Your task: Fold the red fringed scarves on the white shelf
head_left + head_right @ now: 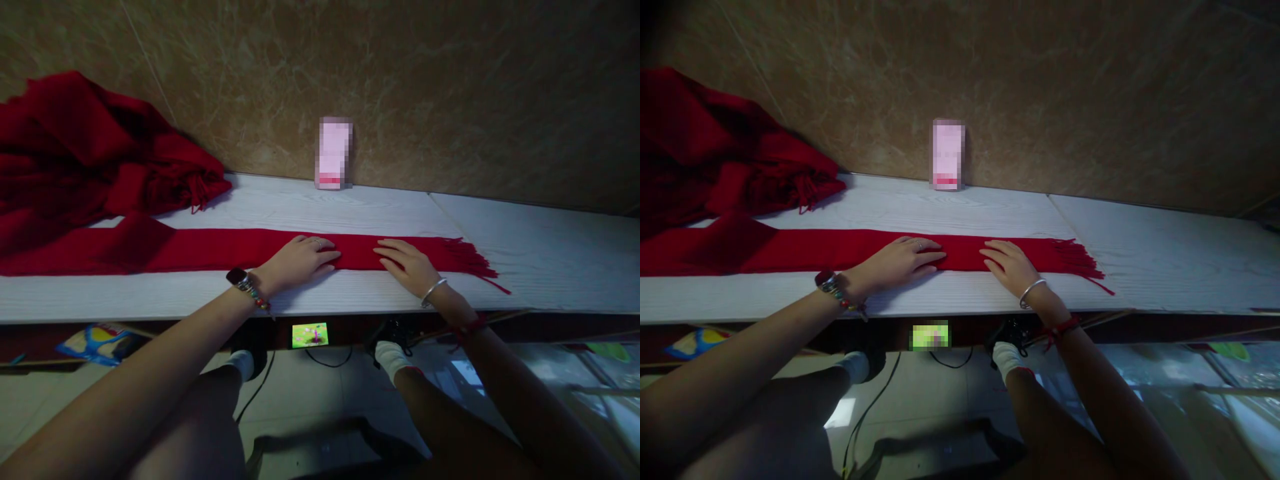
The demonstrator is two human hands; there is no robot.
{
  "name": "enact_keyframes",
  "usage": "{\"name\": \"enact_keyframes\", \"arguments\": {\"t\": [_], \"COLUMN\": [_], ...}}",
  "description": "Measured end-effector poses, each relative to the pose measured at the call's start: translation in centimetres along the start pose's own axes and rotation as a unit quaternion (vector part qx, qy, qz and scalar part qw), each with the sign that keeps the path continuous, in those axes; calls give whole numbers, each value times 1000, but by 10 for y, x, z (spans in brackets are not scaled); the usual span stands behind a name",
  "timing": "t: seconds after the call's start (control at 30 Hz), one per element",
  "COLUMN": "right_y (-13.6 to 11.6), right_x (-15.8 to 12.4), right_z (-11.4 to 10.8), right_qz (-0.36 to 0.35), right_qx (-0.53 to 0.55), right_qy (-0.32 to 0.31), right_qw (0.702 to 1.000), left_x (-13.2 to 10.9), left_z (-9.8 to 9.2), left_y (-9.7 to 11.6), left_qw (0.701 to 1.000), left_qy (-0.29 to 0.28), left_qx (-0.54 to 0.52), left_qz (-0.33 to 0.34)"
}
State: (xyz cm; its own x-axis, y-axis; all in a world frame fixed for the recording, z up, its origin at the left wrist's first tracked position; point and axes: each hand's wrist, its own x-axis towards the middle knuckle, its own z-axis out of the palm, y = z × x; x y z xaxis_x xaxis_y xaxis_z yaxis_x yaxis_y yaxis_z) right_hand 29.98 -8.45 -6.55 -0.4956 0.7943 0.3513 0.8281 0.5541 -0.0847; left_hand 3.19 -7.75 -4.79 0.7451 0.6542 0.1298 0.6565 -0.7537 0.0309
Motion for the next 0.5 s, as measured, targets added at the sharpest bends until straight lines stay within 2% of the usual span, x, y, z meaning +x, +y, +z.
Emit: {"name": "enact_keyframes", "arguments": {"t": [0.1,0.3,0.5], "right_y": [-12,-25,-23], "right_x": [4,15,14], "right_z": [-4,-3,-8], "right_qz": [-72,-150,-166], "right_qx": [6,-59,-69], "right_qy": [15,6,-7], "right_qw": [997,987,984], "left_x": [1,3,3], "left_z": [-5,-8,-4], "left_y": [-1,1,2], "left_qw": [1000,999,998], "left_qy": [19,27,35], "left_qx": [3,23,40], "left_qz": [7,21,20]}}
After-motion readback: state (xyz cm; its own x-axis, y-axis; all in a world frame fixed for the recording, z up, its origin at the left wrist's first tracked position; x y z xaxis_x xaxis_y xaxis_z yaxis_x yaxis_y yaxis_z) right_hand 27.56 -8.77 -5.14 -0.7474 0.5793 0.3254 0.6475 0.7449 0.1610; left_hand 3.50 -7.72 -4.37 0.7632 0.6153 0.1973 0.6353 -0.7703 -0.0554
